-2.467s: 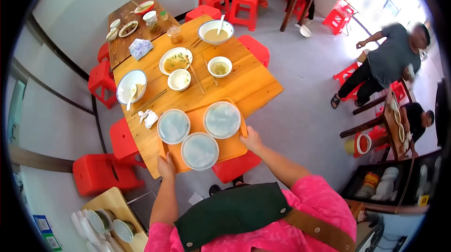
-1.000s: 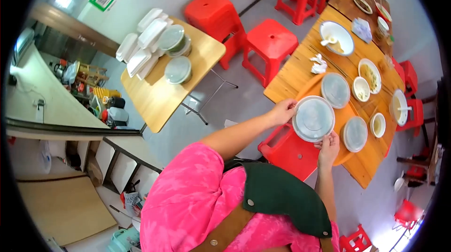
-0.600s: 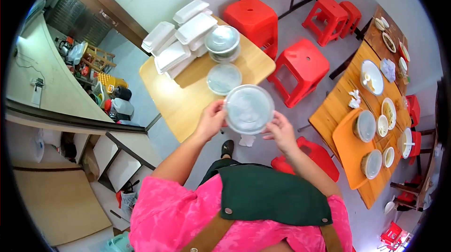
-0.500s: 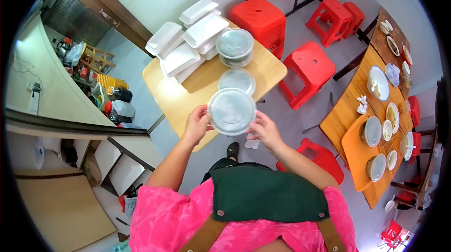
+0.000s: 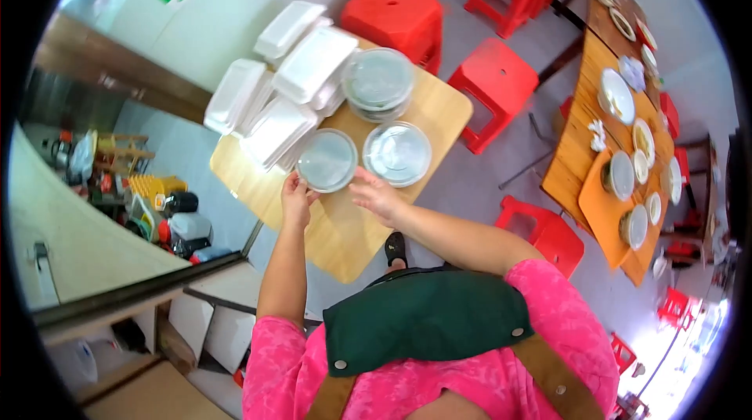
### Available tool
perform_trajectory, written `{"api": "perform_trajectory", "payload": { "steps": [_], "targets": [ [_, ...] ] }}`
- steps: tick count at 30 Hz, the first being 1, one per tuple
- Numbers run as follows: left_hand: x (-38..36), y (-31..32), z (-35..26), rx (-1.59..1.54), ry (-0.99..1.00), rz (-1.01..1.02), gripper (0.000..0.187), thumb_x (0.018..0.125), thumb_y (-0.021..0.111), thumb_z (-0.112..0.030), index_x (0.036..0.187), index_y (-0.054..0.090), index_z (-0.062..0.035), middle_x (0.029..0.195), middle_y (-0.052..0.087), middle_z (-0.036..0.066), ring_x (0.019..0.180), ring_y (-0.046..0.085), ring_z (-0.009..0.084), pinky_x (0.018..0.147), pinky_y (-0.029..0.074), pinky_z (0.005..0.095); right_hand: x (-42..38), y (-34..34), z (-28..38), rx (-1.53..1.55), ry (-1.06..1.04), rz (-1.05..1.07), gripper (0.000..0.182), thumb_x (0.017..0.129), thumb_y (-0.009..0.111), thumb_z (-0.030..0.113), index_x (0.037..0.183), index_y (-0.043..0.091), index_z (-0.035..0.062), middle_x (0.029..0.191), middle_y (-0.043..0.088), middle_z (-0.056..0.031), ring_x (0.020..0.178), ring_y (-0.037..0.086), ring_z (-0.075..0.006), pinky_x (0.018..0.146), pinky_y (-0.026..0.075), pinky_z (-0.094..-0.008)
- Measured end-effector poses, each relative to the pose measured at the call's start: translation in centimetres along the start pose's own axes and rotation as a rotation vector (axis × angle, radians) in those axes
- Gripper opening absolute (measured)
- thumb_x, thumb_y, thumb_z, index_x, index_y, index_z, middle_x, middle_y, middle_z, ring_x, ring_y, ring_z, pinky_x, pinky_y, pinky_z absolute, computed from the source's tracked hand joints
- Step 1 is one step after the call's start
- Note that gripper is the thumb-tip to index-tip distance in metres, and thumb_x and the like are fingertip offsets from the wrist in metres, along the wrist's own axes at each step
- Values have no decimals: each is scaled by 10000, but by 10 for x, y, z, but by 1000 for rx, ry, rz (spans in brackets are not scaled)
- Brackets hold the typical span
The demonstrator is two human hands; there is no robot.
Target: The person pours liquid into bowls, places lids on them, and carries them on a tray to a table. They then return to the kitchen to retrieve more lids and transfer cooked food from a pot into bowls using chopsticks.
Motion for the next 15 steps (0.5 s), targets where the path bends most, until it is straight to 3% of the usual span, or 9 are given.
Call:
{"api": "perform_trajectory", "payload": {
  "steps": [3,4,5,7,8,10,13,14,15],
  "targets": [
    [-1,-2,12,-136,109,-1,434,840,482,-123,1236,322,-41,1029,493,90,910,513,190,759,469,341,-38,-34,22,-198,-89,3,467,785,566,131,1216,392,84,894,520,-5,722,502,-74,615,424,-234],
    [10,-31,37,587,524,19,476,836,500,-149,1242,291,-15,1079,480,107,960,492,224,780,456,345,-60,-53,33,-359,-112,-32,472,786,571,128,1218,393,60,887,527,-21,690,514,-77,601,432,-234],
    [-7,-27,33,-68,219,-360,416,843,498,-195,1195,365,-17,1090,487,119,979,481,251,792,438,328,-79,-90,35,-372,-298,-178,415,791,561,104,1183,431,59,843,532,-28,603,513,-85,543,435,-232],
    [-64,17,-21,692,548,-467,274,884,432,-232,1050,498,-24,970,533,112,881,503,191,644,459,287,-151,-159,75,-228,-437,-554,338,790,540,83,1118,462,59,797,521,-33,589,512,-93,510,432,-241],
    [-76,44,-28,651,325,-251,252,884,440,-213,1028,504,-18,875,555,77,781,516,139,596,447,251,-194,-203,85,-258,-494,-765,308,790,529,76,1091,469,54,795,517,-36,604,516,-97,506,430,-245],
    [-96,132,-21,623,368,50,237,878,452,-195,1023,507,-16,844,562,63,758,520,127,609,439,235,-281,-310,96,-283,-819,-1137,242,803,475,67,1044,455,46,774,479,-30,632,482,-98,523,425,-240],
    [-131,283,11,613,547,592,225,834,501,-106,1040,515,-17,919,561,60,809,524,127,685,434,237,-418,-396,131,-11,-859,-1818,160,833,460,125,988,431,99,727,427,-6,582,406,-107,472,356,-241],
    [-153,343,19,697,661,764,249,810,520,-73,1052,517,-14,956,558,64,838,527,139,716,441,259,-458,-476,106,338,-1065,-1772,89,858,438,218,882,443,133,674,400,11,552,375,-97,466,348,-242],
    [-178,400,28,749,772,932,280,786,538,-41,1064,519,-11,993,555,69,867,529,151,747,448,281,-483,-537,97,207,-1056,-1438,140,862,434,255,885,463,120,682,427,7,578,407,-104,490,366,-249]
  ]
}}
Point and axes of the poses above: each hand's wrist, its own x-axis towards the middle knuckle, its own y-axis out of the palm, z = x × y, the point moved 4 cm from there along x, towards the middle knuckle
